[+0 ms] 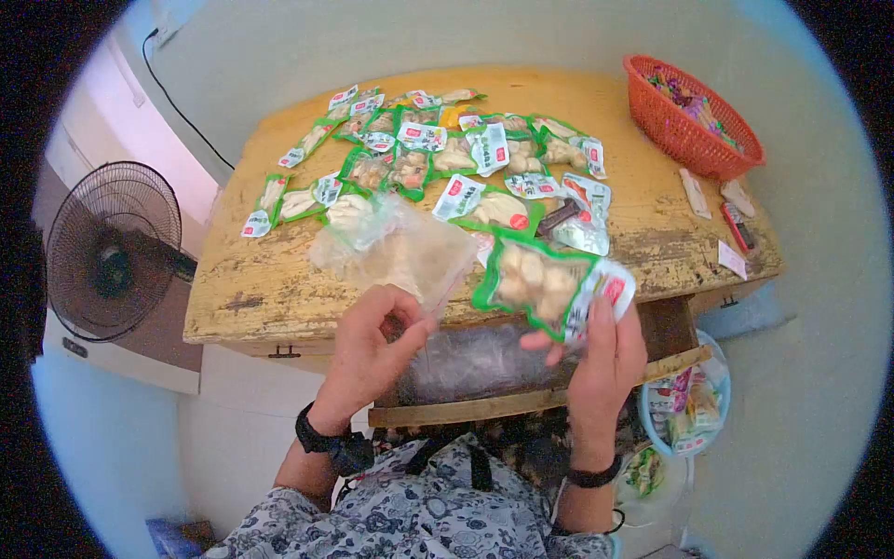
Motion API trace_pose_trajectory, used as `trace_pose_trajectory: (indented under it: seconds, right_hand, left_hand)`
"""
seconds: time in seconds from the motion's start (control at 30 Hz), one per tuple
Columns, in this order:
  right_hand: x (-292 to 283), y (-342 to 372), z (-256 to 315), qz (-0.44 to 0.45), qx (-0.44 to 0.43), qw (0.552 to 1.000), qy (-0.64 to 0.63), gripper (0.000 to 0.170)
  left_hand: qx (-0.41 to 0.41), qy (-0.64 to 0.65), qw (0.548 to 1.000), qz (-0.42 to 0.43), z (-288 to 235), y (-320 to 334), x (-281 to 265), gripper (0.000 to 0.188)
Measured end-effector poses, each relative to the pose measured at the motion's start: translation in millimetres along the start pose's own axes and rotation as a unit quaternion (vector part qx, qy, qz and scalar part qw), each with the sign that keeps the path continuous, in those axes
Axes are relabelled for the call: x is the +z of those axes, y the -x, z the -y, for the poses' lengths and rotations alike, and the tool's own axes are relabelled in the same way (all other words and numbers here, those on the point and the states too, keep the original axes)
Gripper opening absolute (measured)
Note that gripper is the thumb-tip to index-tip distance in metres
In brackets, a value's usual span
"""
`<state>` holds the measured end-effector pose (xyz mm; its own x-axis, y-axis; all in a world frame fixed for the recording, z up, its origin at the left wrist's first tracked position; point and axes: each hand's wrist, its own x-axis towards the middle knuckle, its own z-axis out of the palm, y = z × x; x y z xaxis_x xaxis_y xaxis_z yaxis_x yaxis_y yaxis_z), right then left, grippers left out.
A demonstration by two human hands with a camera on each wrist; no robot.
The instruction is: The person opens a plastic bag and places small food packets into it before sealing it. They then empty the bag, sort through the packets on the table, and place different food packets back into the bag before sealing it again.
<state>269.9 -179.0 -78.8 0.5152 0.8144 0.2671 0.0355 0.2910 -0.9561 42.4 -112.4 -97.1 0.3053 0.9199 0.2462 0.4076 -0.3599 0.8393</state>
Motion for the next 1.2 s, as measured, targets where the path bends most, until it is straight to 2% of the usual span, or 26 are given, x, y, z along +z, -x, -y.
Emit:
trace_pose_trajectory:
  seconds: [0.07,0.2,0.33,0.43,0.47,0.63,0.8,0.9,1.03,1.13,1.2]
  right_hand:
    - [-2.5,21.3,-10.5,-0.046,0.031,0.994,-0.093,0.033]
    - [-13.0,46.9,-19.4,-0.043,0.051,0.986,-0.154,0.031]
    - [-17.1,45.5,-1.3,0.088,0.008,0.995,-0.053,0.030]
    - [-15.6,30.8,-9.4,0.075,0.013,0.996,-0.040,0.025]
    - [-18.5,28.0,-16.2,0.060,-0.006,0.998,-0.015,0.026]
    - [-32.4,31.0,-23.7,0.043,0.021,0.999,0.019,0.025]
    - [-34.4,36.3,-20.7,0.057,0.045,0.997,0.020,0.025]
    - [-33.5,35.4,-11.3,0.071,0.112,0.987,-0.090,0.025]
    - [-20.4,32.9,2.8,0.051,0.088,0.991,-0.084,0.026]
    - [-8.2,28.1,5.8,0.048,0.033,0.998,-0.033,0.027]
    - [1.2,27.0,7.3,0.042,0.003,0.999,-0.019,0.030]
  left_hand:
    - [-0.007,-0.006,1.000,-0.014,1.1,0.5,4.9,0.016]
    - [-0.021,-0.009,1.000,-0.019,-8.9,1.0,12.0,0.019]
    - [-0.028,0.019,0.999,-0.010,-11.3,1.4,29.9,0.020]
    - [0.009,0.012,1.000,0.013,-19.2,-0.6,35.6,0.016]
    - [0.000,0.027,0.999,0.028,-19.1,-1.5,34.1,0.014]
    - [-0.068,0.131,0.986,0.077,-19.9,-1.1,23.3,0.009]
    - [-0.044,0.114,0.991,0.053,-17.6,-1.3,29.5,0.010]
    - [-0.023,0.080,0.996,0.024,-22.2,2.1,32.2,0.010]
    - [0.005,0.023,1.000,-0.010,-32.3,13.2,34.6,0.010]
    - [0.064,-0.023,0.997,-0.031,-40.6,18.0,37.1,0.007]
    - [0.144,-0.053,0.987,-0.040,-40.2,19.5,38.3,0.004]
